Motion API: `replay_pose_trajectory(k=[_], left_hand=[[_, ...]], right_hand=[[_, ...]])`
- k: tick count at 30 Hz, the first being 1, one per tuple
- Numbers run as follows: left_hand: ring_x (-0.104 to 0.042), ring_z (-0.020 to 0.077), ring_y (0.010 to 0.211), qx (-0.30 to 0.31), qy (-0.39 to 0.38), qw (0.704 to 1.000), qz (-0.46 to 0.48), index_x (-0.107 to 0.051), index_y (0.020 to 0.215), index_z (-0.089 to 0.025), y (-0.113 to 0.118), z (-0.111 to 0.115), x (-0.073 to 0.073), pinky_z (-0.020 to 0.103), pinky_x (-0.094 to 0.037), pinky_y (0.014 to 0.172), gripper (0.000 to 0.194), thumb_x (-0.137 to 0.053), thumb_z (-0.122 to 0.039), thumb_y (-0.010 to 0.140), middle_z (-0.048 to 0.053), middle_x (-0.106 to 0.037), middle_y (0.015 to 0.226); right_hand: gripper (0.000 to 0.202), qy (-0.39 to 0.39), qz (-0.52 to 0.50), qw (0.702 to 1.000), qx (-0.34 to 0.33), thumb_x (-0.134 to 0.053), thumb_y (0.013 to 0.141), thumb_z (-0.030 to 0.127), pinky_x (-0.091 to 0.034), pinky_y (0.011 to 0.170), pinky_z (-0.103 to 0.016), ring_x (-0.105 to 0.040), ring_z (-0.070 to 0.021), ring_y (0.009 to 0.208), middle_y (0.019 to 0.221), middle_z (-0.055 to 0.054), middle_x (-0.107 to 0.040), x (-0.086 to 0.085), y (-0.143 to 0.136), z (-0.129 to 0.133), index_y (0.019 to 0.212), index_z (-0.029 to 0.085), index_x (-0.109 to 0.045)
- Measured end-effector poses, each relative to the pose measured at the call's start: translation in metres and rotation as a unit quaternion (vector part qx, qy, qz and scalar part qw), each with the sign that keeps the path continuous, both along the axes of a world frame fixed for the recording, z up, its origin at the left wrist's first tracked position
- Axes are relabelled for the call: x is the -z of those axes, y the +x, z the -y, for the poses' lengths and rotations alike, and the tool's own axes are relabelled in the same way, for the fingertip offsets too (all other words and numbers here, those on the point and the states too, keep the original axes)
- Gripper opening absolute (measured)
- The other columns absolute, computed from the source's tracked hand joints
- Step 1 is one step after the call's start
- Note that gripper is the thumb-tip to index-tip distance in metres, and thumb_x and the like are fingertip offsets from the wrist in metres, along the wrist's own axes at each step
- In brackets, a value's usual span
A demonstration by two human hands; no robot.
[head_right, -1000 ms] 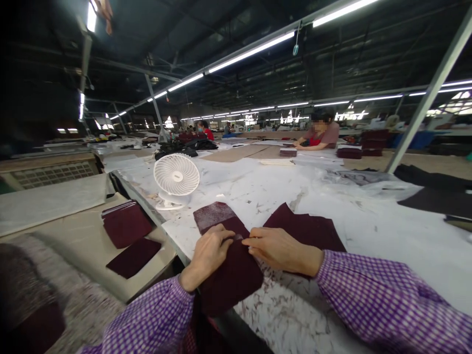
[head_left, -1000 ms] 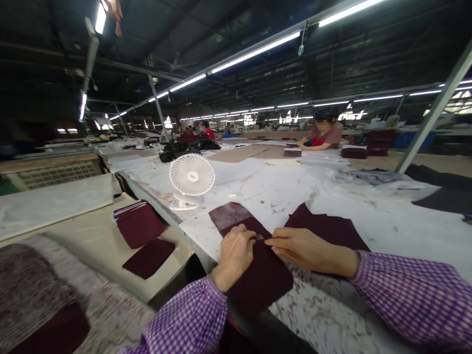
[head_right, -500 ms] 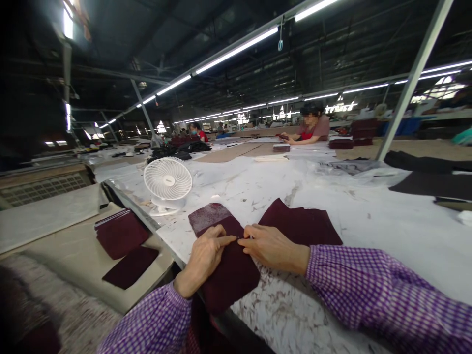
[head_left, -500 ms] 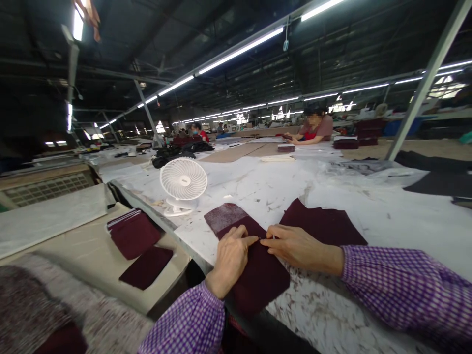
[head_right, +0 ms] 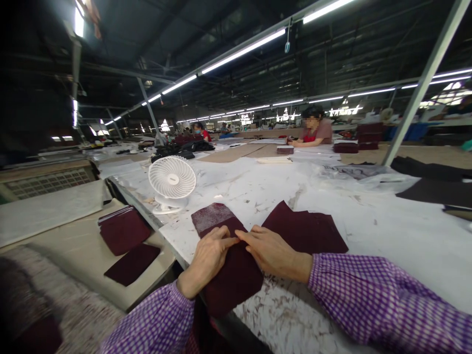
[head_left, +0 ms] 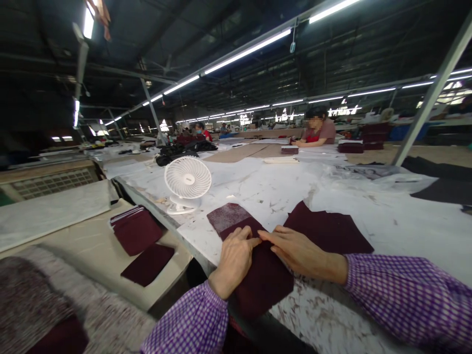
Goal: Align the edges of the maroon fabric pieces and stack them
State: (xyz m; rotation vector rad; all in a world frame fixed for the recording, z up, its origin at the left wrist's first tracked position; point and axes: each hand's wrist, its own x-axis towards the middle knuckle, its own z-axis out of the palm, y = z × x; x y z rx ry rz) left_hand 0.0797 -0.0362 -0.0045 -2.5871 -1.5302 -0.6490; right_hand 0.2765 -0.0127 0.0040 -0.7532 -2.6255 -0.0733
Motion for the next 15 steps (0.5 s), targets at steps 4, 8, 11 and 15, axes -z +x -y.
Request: replay_pose_trajectory(k=[4, 8, 11, 15], left_hand=[[-0.053, 0.0157, 0.079, 0.004, -0.021, 0.998, 0.061, -0.068, 0.101, -0.026, -0.009, 0.0, -0.002, 0.027, -0.044, 0.073, 0.027, -0.046, -0.017, 0.089, 0.002, -0.058, 0.084], [-0.056, 0.0134, 0.077, 0.011, -0.05, 0.987, 0.15, -0.071, 0.087, -0.022, -0.03, 0.004, -0.001, 0.024, -0.044, 0.069, 0.018, -0.054, -0.015, 0.085, 0.0, -0.061, 0.082], [-0.054, 0.0137, 0.077, 0.036, -0.025, 0.987, 0.154, -0.07, 0.087, -0.021, -0.041, 0.009, 0.002, 0.025, -0.043, 0.07, 0.02, -0.051, -0.018, 0.088, 0.001, -0.061, 0.081], [-0.051, 0.0143, 0.076, 0.061, 0.031, 0.992, 0.11, -0.069, 0.09, -0.02, -0.046, 0.012, 0.005, 0.026, -0.042, 0.069, 0.028, -0.041, -0.022, 0.093, 0.002, -0.058, 0.08]], right_hand=[[0.038, 0.014, 0.012, 1.0, -0.003, -0.031, 0.093, 0.02, -0.049, 0.079, -0.039, -0.056, -0.0194, 0.082, 0.094, -0.011, -0.065, 0.002, -0.001, -0.002, 0.125, 0.012, -0.049], [0.039, -0.026, 0.001, 0.999, -0.02, -0.033, 0.089, 0.014, -0.045, 0.086, -0.039, -0.058, -0.018, 0.088, 0.101, -0.008, -0.066, -0.003, 0.001, -0.005, 0.124, 0.016, -0.05], [0.048, -0.067, 0.019, 0.998, -0.01, -0.032, 0.084, 0.006, -0.043, 0.089, -0.038, -0.058, -0.0173, 0.091, 0.106, -0.006, -0.064, -0.007, 0.0, -0.006, 0.126, 0.02, -0.05], [0.052, -0.07, 0.059, 0.996, 0.01, -0.032, 0.083, 0.003, -0.042, 0.087, -0.037, -0.054, -0.0186, 0.095, 0.109, -0.008, -0.061, -0.008, -0.003, -0.007, 0.128, 0.019, -0.05]])
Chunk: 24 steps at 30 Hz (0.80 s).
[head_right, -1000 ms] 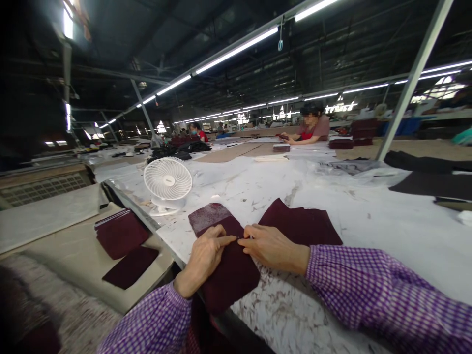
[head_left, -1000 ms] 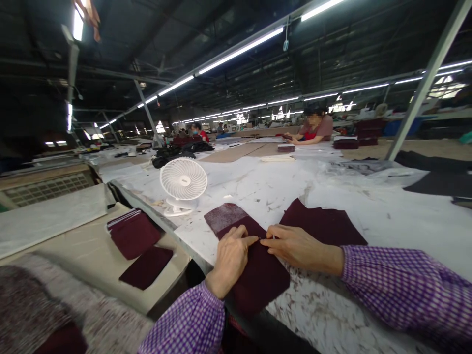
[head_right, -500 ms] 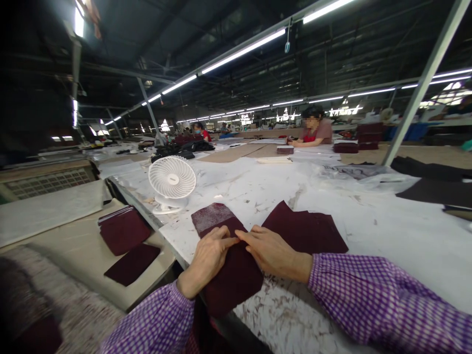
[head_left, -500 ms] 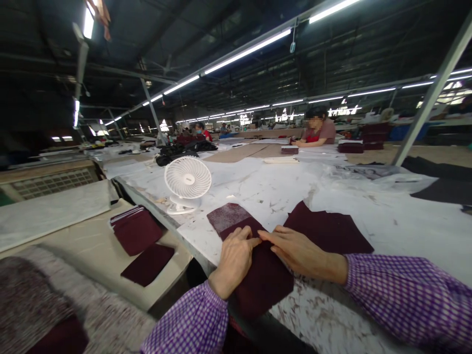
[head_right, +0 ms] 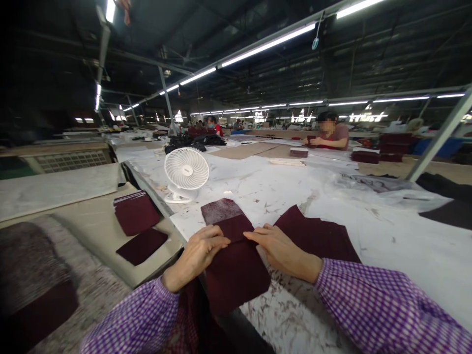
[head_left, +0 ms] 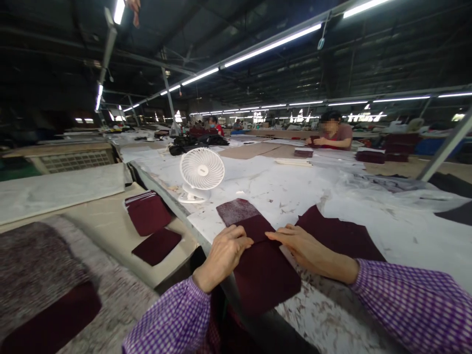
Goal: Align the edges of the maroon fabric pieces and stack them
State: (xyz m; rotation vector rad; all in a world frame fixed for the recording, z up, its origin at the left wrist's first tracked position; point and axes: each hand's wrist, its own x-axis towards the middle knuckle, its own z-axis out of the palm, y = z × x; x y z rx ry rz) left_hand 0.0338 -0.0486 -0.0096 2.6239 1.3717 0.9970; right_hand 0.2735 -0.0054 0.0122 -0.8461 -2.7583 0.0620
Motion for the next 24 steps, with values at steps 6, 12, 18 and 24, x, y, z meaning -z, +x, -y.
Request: replay_pose_trajectory(k=[6, 12, 18, 24], left_hand=[[-0.048, 0.0143, 0.076, 0.006, 0.027, 0.999, -0.03, -0.067, 0.089, -0.019, -0.002, -0.001, 0.002, 0.027, -0.04, 0.067, 0.03, -0.038, -0.022, 0.094, 0.003, -0.056, 0.08], [-0.047, 0.0147, 0.076, 0.008, 0.031, 0.998, -0.047, -0.067, 0.093, -0.019, -0.011, 0.004, -0.002, 0.027, -0.039, 0.067, 0.029, -0.038, -0.021, 0.094, 0.003, -0.056, 0.081], [-0.048, 0.0163, 0.079, -0.014, 0.049, 0.996, -0.071, -0.065, 0.094, -0.017, -0.021, 0.016, -0.001, 0.029, -0.04, 0.071, 0.028, -0.037, -0.02, 0.094, 0.005, -0.057, 0.082], [-0.049, 0.0168, 0.082, -0.007, 0.035, 0.999, -0.039, -0.064, 0.098, -0.019, -0.031, 0.02, 0.002, 0.03, -0.04, 0.074, 0.026, -0.038, -0.02, 0.094, 0.005, -0.058, 0.087]], right_hand=[[0.046, 0.06, 0.094, 0.994, 0.018, -0.036, 0.084, 0.006, -0.039, 0.08, -0.036, -0.053, -0.0205, 0.093, 0.105, -0.007, -0.061, -0.005, -0.014, 0.004, 0.121, 0.024, -0.058], [0.052, 0.073, 0.194, 0.978, 0.014, -0.042, 0.078, 0.003, -0.038, 0.075, -0.034, -0.057, -0.0188, 0.083, 0.089, -0.006, -0.063, -0.029, -0.041, 0.015, 0.121, 0.027, -0.058], [0.06, 0.102, 0.253, 0.962, -0.002, -0.042, 0.076, 0.001, -0.035, 0.06, -0.028, -0.06, -0.0174, 0.072, 0.084, -0.006, -0.064, -0.041, -0.056, 0.021, 0.128, 0.029, -0.052], [0.067, 0.107, 0.308, 0.945, -0.007, -0.043, 0.076, 0.002, -0.031, 0.052, -0.025, -0.062, -0.0168, 0.068, 0.081, -0.005, -0.066, -0.051, -0.068, 0.025, 0.134, 0.034, -0.044]])
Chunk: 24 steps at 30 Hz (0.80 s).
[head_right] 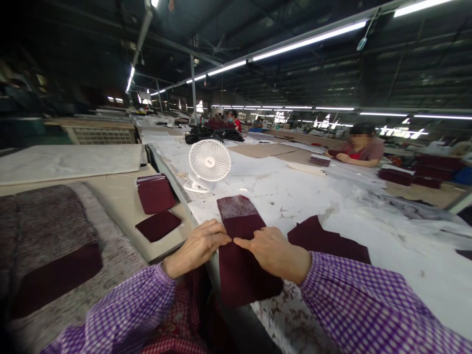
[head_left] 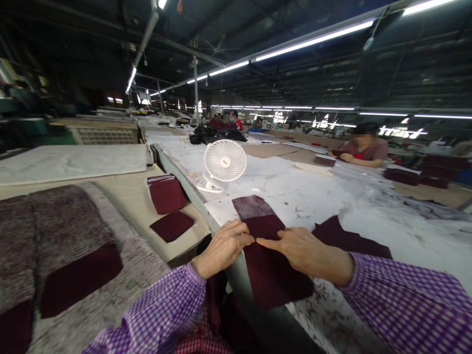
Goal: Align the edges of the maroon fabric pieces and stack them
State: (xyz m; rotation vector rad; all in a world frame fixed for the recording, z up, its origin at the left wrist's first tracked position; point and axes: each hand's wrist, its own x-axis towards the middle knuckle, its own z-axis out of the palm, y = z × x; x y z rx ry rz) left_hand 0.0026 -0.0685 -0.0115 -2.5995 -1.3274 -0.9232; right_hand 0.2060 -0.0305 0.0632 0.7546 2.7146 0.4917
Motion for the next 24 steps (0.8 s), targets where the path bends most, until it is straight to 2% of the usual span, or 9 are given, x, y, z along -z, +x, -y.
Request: replay_pose_trajectory(k=[3, 6, 9, 13, 18, 21, 24], left_hand=[[-0.05, 0.0172, 0.085, -0.005, -0.03, 0.998, 0.051, -0.064, 0.09, -0.018, -0.005, 0.001, 0.001, 0.03, -0.042, 0.076, 0.024, -0.042, -0.026, 0.093, 0.005, -0.059, 0.085], [-0.05, 0.017, 0.084, -0.001, -0.03, 0.998, 0.049, -0.063, 0.085, -0.017, -0.007, 0.002, 0.001, 0.029, -0.042, 0.075, 0.026, -0.041, -0.025, 0.094, 0.005, -0.06, 0.085], [-0.051, 0.0165, 0.083, 0.013, -0.03, 0.998, 0.06, -0.064, 0.086, -0.017, -0.009, 0.003, 0.001, 0.029, -0.042, 0.075, 0.028, -0.039, -0.025, 0.094, 0.006, -0.06, 0.085], [-0.052, 0.0157, 0.084, 0.021, -0.06, 0.989, 0.132, -0.063, 0.091, -0.016, -0.011, 0.003, 0.002, 0.028, -0.044, 0.077, 0.022, -0.043, -0.024, 0.093, 0.005, -0.06, 0.083], [-0.052, 0.0167, 0.086, 0.003, -0.068, 0.991, 0.112, -0.063, 0.086, -0.017, -0.01, 0.006, -0.002, 0.029, -0.044, 0.08, 0.017, -0.046, -0.018, 0.09, 0.005, -0.06, 0.085], [-0.053, 0.0163, 0.087, 0.021, -0.079, 0.991, 0.106, -0.064, 0.085, -0.017, -0.012, 0.006, -0.002, 0.029, -0.043, 0.081, 0.021, -0.044, -0.017, 0.091, 0.005, -0.061, 0.087], [-0.056, 0.0148, 0.084, 0.035, -0.115, 0.978, 0.171, -0.063, 0.082, -0.016, -0.02, 0.006, 0.0, 0.027, -0.045, 0.08, 0.018, -0.047, -0.018, 0.09, 0.004, -0.062, 0.085]], right_hand=[[0.068, -0.004, 0.021, 1.0, -0.005, -0.043, 0.076, 0.001, -0.032, 0.052, -0.024, -0.063, -0.017, 0.068, 0.08, -0.005, -0.067, -0.003, -0.003, -0.001, 0.135, 0.035, -0.042], [0.068, -0.007, 0.027, 0.999, -0.023, -0.043, 0.076, 0.001, -0.033, 0.053, -0.024, -0.062, -0.0162, 0.065, 0.077, -0.005, -0.067, -0.004, -0.004, -0.003, 0.135, 0.034, -0.042], [0.068, 0.0, 0.024, 0.998, -0.051, -0.043, 0.076, 0.001, -0.032, 0.053, -0.025, -0.061, -0.016, 0.061, 0.075, -0.004, -0.066, -0.003, -0.004, -0.006, 0.135, 0.035, -0.042], [0.067, 0.015, 0.007, 0.996, -0.089, -0.043, 0.077, 0.003, -0.029, 0.051, -0.025, -0.058, -0.0159, 0.056, 0.069, -0.003, -0.065, -0.001, -0.005, -0.01, 0.134, 0.036, -0.043], [0.066, 0.035, 0.005, 0.993, -0.111, -0.044, 0.076, 0.002, -0.025, 0.049, -0.026, -0.054, -0.0132, 0.051, 0.063, -0.001, -0.062, -0.001, -0.007, -0.012, 0.134, 0.035, -0.044], [0.067, 0.047, -0.008, 0.989, -0.139, -0.041, 0.078, 0.001, -0.023, 0.049, -0.027, -0.052, -0.013, 0.051, 0.061, 0.0, -0.06, 0.007, -0.006, -0.011, 0.137, 0.034, -0.039], [0.068, 0.079, -0.043, 0.983, -0.162, -0.037, 0.081, 0.0, -0.022, 0.05, -0.028, -0.05, -0.0133, 0.051, 0.058, 0.002, -0.057, 0.021, -0.003, -0.01, 0.141, 0.033, -0.031]])
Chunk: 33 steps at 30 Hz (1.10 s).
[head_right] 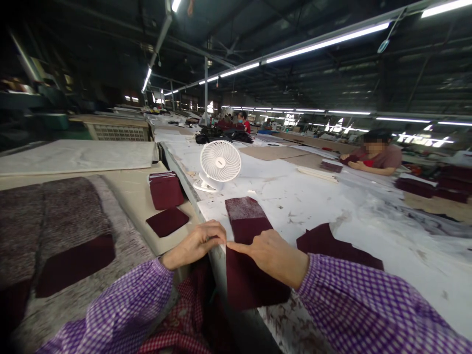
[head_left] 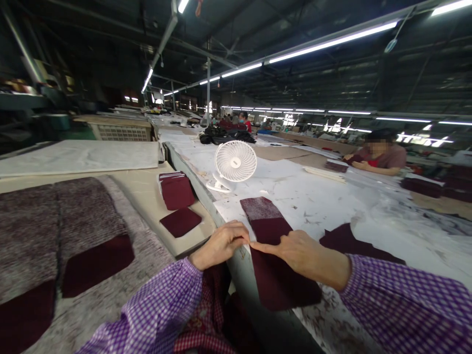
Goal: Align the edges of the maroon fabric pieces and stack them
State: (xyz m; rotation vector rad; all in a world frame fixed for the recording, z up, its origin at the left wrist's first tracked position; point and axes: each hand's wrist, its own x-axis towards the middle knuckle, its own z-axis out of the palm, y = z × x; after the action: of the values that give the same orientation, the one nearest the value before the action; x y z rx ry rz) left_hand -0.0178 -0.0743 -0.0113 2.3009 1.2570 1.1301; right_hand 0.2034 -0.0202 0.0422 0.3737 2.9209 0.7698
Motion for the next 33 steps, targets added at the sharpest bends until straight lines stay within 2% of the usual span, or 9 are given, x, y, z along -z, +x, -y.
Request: replay_pose_trajectory(k=[4, 8, 11, 14, 17, 21, 24, 28, 33], left_hand=[[-0.058, 0.0142, 0.083, -0.022, -0.034, 0.997, 0.072, -0.063, 0.089, -0.015, -0.005, 0.0, -0.002, 0.027, -0.046, 0.079, 0.015, -0.048, -0.016, 0.088, 0.004, -0.064, 0.088], [-0.057, 0.0161, 0.091, -0.042, 0.018, 0.997, 0.067, -0.063, 0.098, -0.017, 0.009, -0.008, -0.01, 0.03, -0.046, 0.085, 0.022, -0.044, -0.015, 0.09, 0.006, -0.063, 0.095], [-0.057, 0.0155, 0.09, -0.007, 0.028, 0.999, 0.04, -0.063, 0.101, -0.018, 0.028, -0.019, -0.013, 0.029, -0.046, 0.084, 0.026, -0.038, -0.016, 0.092, 0.006, -0.063, 0.095], [-0.058, 0.0152, 0.09, -0.004, 0.02, 1.0, 0.014, -0.062, 0.103, -0.018, 0.044, -0.029, -0.013, 0.029, -0.046, 0.083, 0.027, -0.037, -0.019, 0.093, 0.005, -0.064, 0.095], [-0.056, 0.0163, 0.089, -0.002, 0.029, 0.998, -0.052, -0.062, 0.102, -0.018, 0.053, -0.034, -0.012, 0.03, -0.045, 0.084, 0.022, -0.044, -0.025, 0.091, 0.004, -0.063, 0.095], [-0.053, 0.0207, 0.089, -0.028, 0.064, 0.983, -0.167, -0.063, 0.1, -0.018, 0.062, -0.032, -0.012, 0.035, -0.044, 0.08, 0.03, -0.059, -0.042, 0.082, 0.005, -0.06, 0.094], [-0.051, 0.0223, 0.091, -0.054, 0.083, 0.972, -0.211, -0.062, 0.097, -0.018, 0.07, -0.03, -0.011, 0.038, -0.043, 0.081, 0.028, -0.06, -0.04, 0.081, 0.005, -0.059, 0.094], [-0.051, 0.0213, 0.087, -0.068, 0.102, 0.96, -0.251, -0.061, 0.088, -0.017, 0.081, -0.029, -0.012, 0.036, -0.042, 0.077, 0.014, -0.051, -0.026, 0.087, 0.006, -0.058, 0.09], [-0.051, 0.0233, 0.09, -0.072, 0.107, 0.964, -0.232, -0.06, 0.095, -0.017, 0.088, -0.027, -0.012, 0.039, -0.042, 0.079, 0.03, -0.057, -0.044, 0.082, 0.006, -0.058, 0.092]], right_hand=[[0.057, -0.001, -0.048, 0.996, 0.072, -0.04, 0.088, 0.01, -0.025, 0.05, -0.027, -0.053, -0.0144, 0.055, 0.067, -0.001, -0.058, 0.008, 0.006, -0.002, 0.14, 0.033, -0.032], [0.03, -0.136, -0.076, 0.976, 0.149, -0.049, 0.089, 0.029, -0.038, 0.061, -0.028, -0.059, -0.0174, 0.075, 0.091, -0.005, -0.062, -0.001, 0.006, -0.009, 0.118, 0.02, -0.051], [0.016, -0.211, -0.103, 0.961, 0.144, -0.052, 0.088, 0.033, -0.041, 0.075, -0.031, -0.056, -0.0177, 0.084, 0.089, -0.003, -0.06, -0.007, 0.007, -0.012, 0.095, 0.019, -0.056], [0.014, -0.282, -0.142, 0.942, 0.111, -0.053, 0.087, 0.03, -0.041, 0.076, -0.029, -0.054, -0.0152, 0.082, 0.087, -0.002, -0.057, -0.018, 0.017, -0.012, 0.082, 0.018, -0.054], [0.019, -0.411, -0.202, 0.88, 0.124, -0.048, 0.089, 0.036, -0.04, 0.063, -0.025, -0.05, -0.0122, 0.068, 0.076, 0.001, -0.055, -0.044, 0.045, -0.013, 0.085, 0.017, -0.052], [0.029, -0.476, -0.35, 0.78, 0.206, -0.049, 0.086, 0.046, -0.04, 0.061, -0.025, -0.051, -0.0132, 0.069, 0.078, -0.001, -0.056, -0.078, 0.106, -0.024, 0.087, 0.017, -0.052], [0.034, -0.491, -0.366, 0.74, 0.279, -0.053, 0.082, 0.051, -0.042, 0.064, -0.026, -0.054, -0.0153, 0.072, 0.08, -0.003, -0.059, -0.081, 0.149, -0.038, 0.087, 0.017, -0.054], [0.038, -0.478, -0.308, 0.744, 0.352, -0.052, 0.08, 0.055, -0.045, 0.069, -0.03, -0.057, -0.0185, 0.077, 0.084, -0.004, -0.062, -0.053, 0.186, -0.058, 0.087, 0.018, -0.057], [0.06, -0.303, -0.3, 0.824, 0.373, -0.06, 0.07, 0.058, -0.043, 0.091, -0.042, -0.054, -0.0282, 0.106, 0.117, -0.013, -0.058, -0.015, 0.194, -0.085, 0.115, 0.018, -0.056]])
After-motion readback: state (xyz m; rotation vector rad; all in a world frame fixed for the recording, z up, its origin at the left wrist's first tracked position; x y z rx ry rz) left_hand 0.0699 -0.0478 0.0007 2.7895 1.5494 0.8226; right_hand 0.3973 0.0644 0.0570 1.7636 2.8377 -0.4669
